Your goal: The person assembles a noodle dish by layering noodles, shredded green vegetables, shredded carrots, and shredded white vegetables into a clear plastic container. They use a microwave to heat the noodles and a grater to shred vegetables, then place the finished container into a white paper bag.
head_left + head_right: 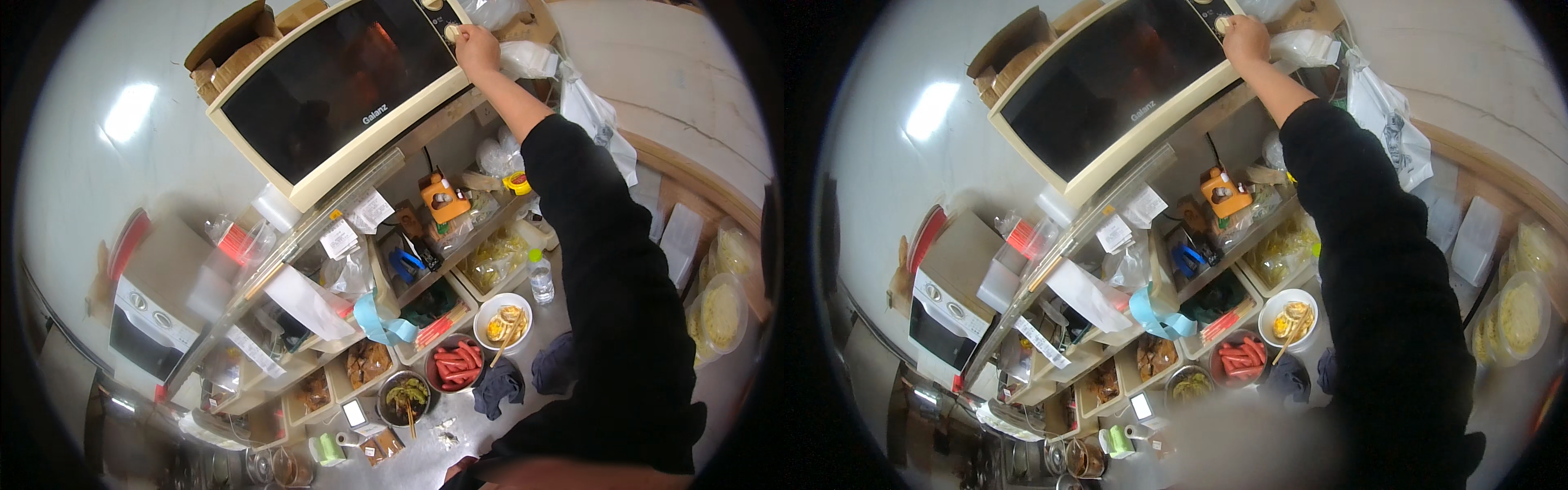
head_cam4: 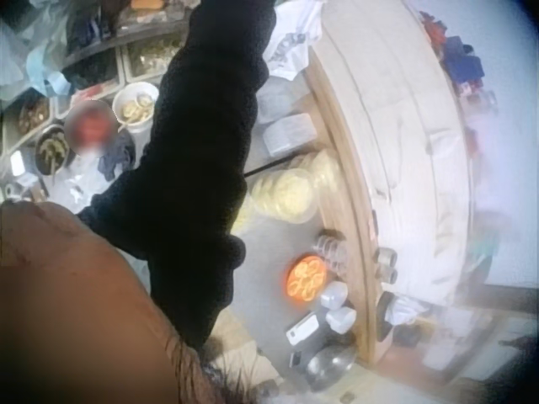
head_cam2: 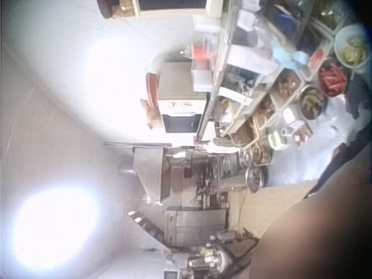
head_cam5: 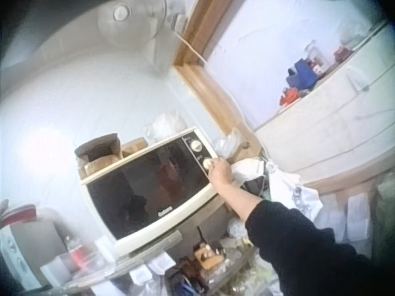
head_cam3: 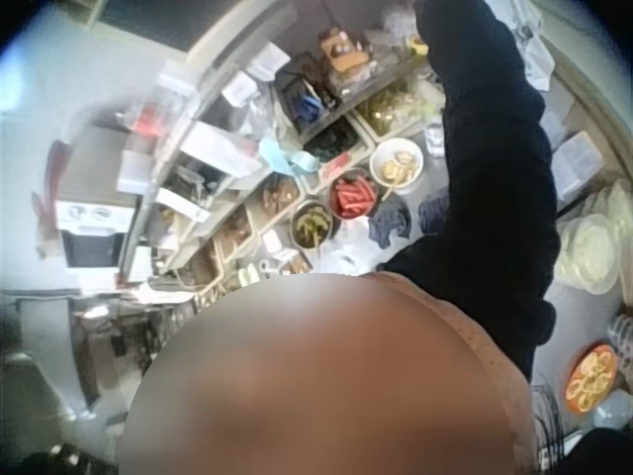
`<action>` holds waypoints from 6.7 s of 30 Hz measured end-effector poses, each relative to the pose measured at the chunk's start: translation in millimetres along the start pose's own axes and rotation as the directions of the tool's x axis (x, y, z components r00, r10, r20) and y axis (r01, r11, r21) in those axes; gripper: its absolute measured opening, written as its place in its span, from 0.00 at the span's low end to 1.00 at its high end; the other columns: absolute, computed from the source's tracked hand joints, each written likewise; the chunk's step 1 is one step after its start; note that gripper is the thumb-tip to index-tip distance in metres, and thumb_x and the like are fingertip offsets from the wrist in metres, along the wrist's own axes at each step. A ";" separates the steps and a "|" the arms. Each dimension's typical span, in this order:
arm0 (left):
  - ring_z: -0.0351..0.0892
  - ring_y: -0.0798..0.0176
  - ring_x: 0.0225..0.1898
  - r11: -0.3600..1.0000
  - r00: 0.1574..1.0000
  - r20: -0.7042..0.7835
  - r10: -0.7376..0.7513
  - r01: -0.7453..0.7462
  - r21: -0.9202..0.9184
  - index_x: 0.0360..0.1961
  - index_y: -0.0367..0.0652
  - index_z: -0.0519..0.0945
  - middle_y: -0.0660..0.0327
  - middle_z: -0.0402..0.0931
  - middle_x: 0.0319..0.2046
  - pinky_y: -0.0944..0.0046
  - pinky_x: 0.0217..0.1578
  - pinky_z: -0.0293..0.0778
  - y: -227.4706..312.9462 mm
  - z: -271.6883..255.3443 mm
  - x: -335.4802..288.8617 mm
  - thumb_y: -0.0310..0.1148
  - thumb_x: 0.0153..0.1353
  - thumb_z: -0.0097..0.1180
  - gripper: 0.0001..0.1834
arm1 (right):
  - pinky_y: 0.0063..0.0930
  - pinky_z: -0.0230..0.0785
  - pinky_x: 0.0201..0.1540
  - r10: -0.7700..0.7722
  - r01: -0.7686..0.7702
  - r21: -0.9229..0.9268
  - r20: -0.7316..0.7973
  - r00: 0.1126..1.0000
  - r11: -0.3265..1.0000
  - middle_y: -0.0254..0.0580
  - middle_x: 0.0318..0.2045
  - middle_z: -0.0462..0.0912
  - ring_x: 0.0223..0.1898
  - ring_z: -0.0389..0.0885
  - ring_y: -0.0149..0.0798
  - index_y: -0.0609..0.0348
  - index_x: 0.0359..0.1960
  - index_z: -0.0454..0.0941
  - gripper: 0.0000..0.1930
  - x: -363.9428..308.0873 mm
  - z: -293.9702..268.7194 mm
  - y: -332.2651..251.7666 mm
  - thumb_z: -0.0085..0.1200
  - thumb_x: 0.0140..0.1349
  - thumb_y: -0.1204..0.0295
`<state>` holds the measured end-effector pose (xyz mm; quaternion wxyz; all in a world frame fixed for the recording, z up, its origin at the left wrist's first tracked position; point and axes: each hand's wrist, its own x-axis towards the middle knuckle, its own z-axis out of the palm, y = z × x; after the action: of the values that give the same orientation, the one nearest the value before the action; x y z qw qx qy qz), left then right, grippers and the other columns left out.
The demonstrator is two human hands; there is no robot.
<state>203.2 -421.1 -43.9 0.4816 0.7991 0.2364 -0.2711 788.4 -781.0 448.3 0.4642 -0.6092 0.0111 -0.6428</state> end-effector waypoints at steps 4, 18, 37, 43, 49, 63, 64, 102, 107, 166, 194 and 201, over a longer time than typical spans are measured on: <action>0.81 0.63 0.39 1.000 1.000 0.005 -0.002 0.002 0.025 0.44 0.43 0.81 0.57 0.83 0.35 0.65 0.44 0.72 8.1 0.8 -1.5 0.46 0.62 0.56 0.18 | 0.41 0.70 0.44 -0.111 0.111 -0.004 -0.068 0.992 0.994 0.46 0.33 0.80 0.39 0.78 0.51 0.57 0.34 0.82 0.08 0.1 0.9 5.8 0.54 0.55 0.70; 0.81 0.61 0.40 0.991 0.999 0.000 0.036 -0.036 0.127 0.44 0.44 0.81 0.57 0.83 0.36 0.64 0.45 0.73 24.2 7.5 -1.3 0.47 0.62 0.55 0.19 | 0.38 0.71 0.41 -0.194 0.192 -0.035 -0.062 0.979 0.981 0.44 0.30 0.80 0.35 0.79 0.47 0.58 0.36 0.82 0.09 4.0 3.7 14.9 0.57 0.55 0.70; 0.81 0.63 0.40 0.998 0.998 0.055 -0.006 0.003 0.069 0.44 0.43 0.81 0.56 0.82 0.35 0.65 0.45 0.72 37.3 10.9 -8.1 0.41 0.63 0.53 0.15 | 0.38 0.71 0.41 -0.178 0.178 -0.009 0.024 0.984 0.984 0.44 0.32 0.79 0.35 0.79 0.47 0.56 0.40 0.82 0.10 0.4 -4.0 18.7 0.57 0.55 0.72; 0.81 0.62 0.40 0.991 1.000 0.010 0.025 -0.026 0.135 0.44 0.43 0.80 0.56 0.82 0.35 0.65 0.44 0.72 37.1 8.7 -9.3 0.42 0.63 0.54 0.16 | 0.39 0.71 0.42 -0.196 0.199 0.014 -0.100 0.975 0.980 0.47 0.33 0.79 0.37 0.78 0.49 0.60 0.42 0.79 0.11 -12.5 -7.8 20.7 0.54 0.57 0.73; 0.81 0.61 0.40 0.995 0.998 0.018 0.053 -0.054 0.085 0.44 0.42 0.80 0.56 0.82 0.35 0.63 0.45 0.72 32.1 7.4 -8.4 0.43 0.64 0.54 0.17 | 0.42 0.66 0.51 -0.065 0.067 0.050 -0.043 0.997 0.996 0.49 0.40 0.77 0.48 0.73 0.52 0.59 0.43 0.77 0.11 -33.6 -19.5 22.5 0.47 0.61 0.73; 0.80 0.62 0.38 0.999 1.000 -0.016 0.016 -0.016 0.035 0.43 0.40 0.80 0.56 0.82 0.34 0.64 0.43 0.72 22.3 12.4 2.1 0.44 0.64 0.54 0.17 | 0.43 0.67 0.49 -0.115 0.115 -0.001 -0.029 0.993 0.993 0.49 0.39 0.77 0.45 0.73 0.55 0.60 0.41 0.76 0.09 -58.2 -37.2 27.5 0.46 0.61 0.75; 0.80 0.63 0.38 0.999 0.999 -0.011 0.030 -0.029 0.040 0.43 0.41 0.81 0.56 0.82 0.34 0.64 0.43 0.72 21.5 12.0 2.7 0.44 0.64 0.54 0.17 | 0.43 0.67 0.49 -0.101 0.101 -0.008 -0.023 0.995 0.995 0.49 0.39 0.77 0.45 0.73 0.55 0.60 0.41 0.76 0.09 -59.4 -38.1 27.2 0.46 0.61 0.75; 0.80 0.46 0.39 0.906 0.931 0.021 0.365 -0.360 0.223 0.40 0.41 0.80 0.47 0.80 0.32 0.55 0.40 0.73 16.0 -15.6 -33.2 0.43 0.62 0.53 0.16 | 0.32 0.69 0.52 -0.161 0.223 -0.252 0.245 0.956 0.942 0.45 0.47 0.81 0.48 0.79 0.44 0.56 0.54 0.75 0.18 -64.5 -71.6 73.1 0.46 0.62 0.71; 0.79 0.44 0.39 0.920 0.939 -0.025 0.344 -0.331 0.209 0.40 0.41 0.79 0.45 0.79 0.32 0.54 0.40 0.73 21.7 -15.6 -37.8 0.43 0.62 0.53 0.16 | 0.45 0.70 0.51 -0.134 0.214 -0.298 0.266 0.955 0.930 0.51 0.44 0.81 0.47 0.78 0.55 0.56 0.48 0.76 0.19 -80.8 -86.2 36.6 0.47 0.52 0.74; 0.82 0.55 0.39 0.960 0.994 0.078 0.075 -0.093 0.265 0.43 0.45 0.81 0.52 0.81 0.35 0.62 0.43 0.74 26.0 11.1 13.0 0.46 0.61 0.55 0.18 | 0.38 0.74 0.38 0.330 -0.337 0.003 0.200 0.923 0.941 0.46 0.26 0.84 0.33 0.83 0.46 0.52 0.23 0.82 0.05 -40.6 -24.4 39.1 0.59 0.51 0.67; 0.79 0.60 0.39 0.103 -0.050 -0.183 0.982 -0.672 0.733 0.48 0.34 0.76 0.54 0.78 0.41 0.64 0.42 0.74 412.5 -129.3 -154.9 0.29 0.59 0.62 0.17 | 0.39 0.68 0.41 -0.510 0.485 0.636 -0.162 0.845 0.601 0.46 0.37 0.74 0.37 0.74 0.50 0.60 0.40 0.72 0.08 -119.3 -120.9 -166.9 0.52 0.58 0.75; 0.60 0.42 0.61 -0.021 -0.242 -0.050 0.969 -0.281 0.959 0.62 0.37 0.58 0.44 0.59 0.58 0.41 0.59 0.55 359.6 -135.5 -141.8 0.38 0.44 0.71 0.46 | 0.47 0.69 0.53 -0.114 0.080 0.082 0.653 0.749 0.993 0.51 0.67 0.55 0.52 0.74 0.58 0.41 0.63 0.64 0.27 -91.5 57.9 -138.9 0.52 0.61 0.71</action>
<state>355.7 -468.6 333.3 0.0131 0.8515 -0.2389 0.4667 737.4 -614.2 473.1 0.4194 -0.7841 -0.1994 -0.4117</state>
